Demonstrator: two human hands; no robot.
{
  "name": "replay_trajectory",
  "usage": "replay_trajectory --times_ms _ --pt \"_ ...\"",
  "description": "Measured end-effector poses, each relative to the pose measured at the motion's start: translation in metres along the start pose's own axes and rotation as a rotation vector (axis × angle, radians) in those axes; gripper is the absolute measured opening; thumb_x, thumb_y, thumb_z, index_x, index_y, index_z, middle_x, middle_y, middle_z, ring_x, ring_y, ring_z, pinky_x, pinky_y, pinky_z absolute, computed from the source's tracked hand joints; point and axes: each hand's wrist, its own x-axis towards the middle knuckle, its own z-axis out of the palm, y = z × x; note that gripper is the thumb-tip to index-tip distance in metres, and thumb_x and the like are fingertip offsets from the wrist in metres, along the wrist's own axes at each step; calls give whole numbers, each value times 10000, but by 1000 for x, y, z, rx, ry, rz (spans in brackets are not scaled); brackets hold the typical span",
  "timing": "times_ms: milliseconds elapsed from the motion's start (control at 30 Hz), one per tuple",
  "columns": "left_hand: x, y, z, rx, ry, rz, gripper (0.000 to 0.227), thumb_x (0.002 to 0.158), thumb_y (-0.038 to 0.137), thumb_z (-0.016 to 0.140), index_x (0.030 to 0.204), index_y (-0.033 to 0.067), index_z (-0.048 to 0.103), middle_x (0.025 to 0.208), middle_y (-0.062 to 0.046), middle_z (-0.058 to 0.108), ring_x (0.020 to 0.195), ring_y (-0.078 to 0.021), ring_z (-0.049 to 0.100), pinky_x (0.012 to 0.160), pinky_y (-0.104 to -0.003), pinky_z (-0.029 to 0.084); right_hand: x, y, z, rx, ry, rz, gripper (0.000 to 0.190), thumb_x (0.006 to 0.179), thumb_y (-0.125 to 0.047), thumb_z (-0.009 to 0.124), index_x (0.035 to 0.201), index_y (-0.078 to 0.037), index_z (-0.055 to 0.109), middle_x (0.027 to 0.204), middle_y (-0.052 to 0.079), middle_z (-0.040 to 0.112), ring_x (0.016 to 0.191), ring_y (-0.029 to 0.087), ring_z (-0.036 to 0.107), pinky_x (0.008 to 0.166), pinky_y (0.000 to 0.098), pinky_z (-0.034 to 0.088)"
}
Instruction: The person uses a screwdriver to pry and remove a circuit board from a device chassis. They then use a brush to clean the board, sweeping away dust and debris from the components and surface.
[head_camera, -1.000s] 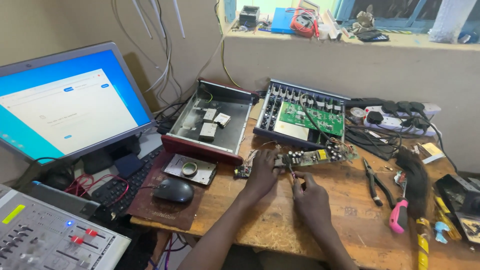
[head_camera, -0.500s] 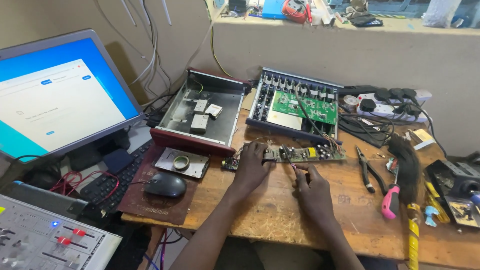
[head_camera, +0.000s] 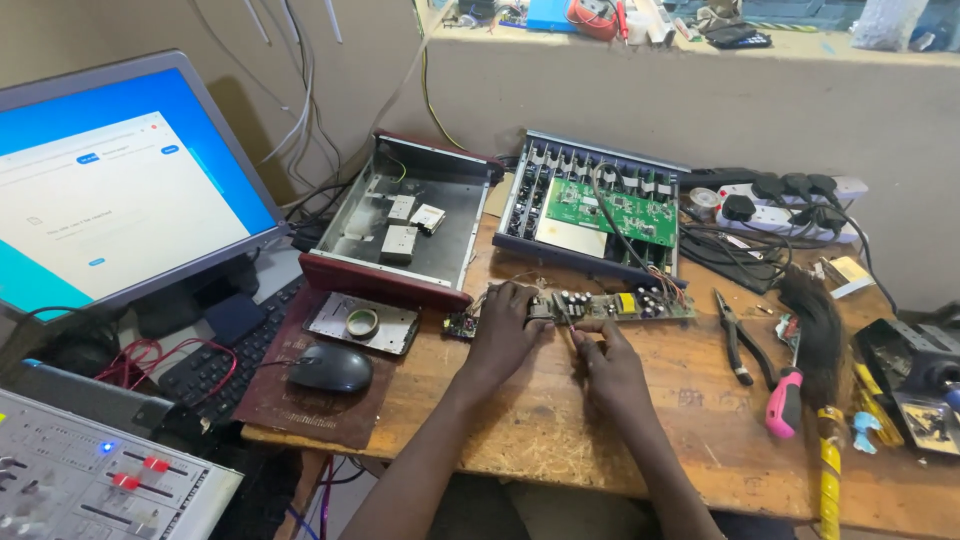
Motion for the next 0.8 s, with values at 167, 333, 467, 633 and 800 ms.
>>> replay_trajectory --times_ms 167,333,467,633,800 --pt "3 0 -3 -15 -27 -8 465 959 253 775 1372 104 623 1203 -137 602 1246 -415 580 1075 -535 499 -5 -9 4 -424 -11 15 236 1073 -312 671 1250 -210 788 779 125 771 700 250 731 682 408 573" --pt "-3 -6 3 2 -9 21 487 949 268 783 1375 96 621 1209 -154 602 1241 -429 577 1062 -545 506 -25 8 -25 -441 -65 112 269 1029 -277 694 1212 -149 844 726 143 791 660 251 732 633 406 570" --pt "2 -8 8 10 -14 35 489 952 264 766 1389 114 607 1219 -153 597 1243 -428 573 1064 -544 501 -30 -29 -28 -337 34 15 280 1040 -285 713 1232 -111 819 692 159 750 628 256 692 605 385 551" --pt "-2 -4 7 5 -24 14 499 934 249 769 1391 130 605 1223 -144 590 1232 -416 566 1058 -512 499 -3 -17 -5 -662 -32 -56 312 1069 -339 655 1266 -145 800 820 145 815 873 348 789 798 472 606" --pt "3 -12 11 27 -6 30 521 930 253 776 1401 128 590 1217 -144 586 1201 -408 579 1048 -524 502 -23 -31 -40 -461 -83 67 315 1038 -238 687 1275 -67 805 644 163 745 595 277 692 606 386 551"
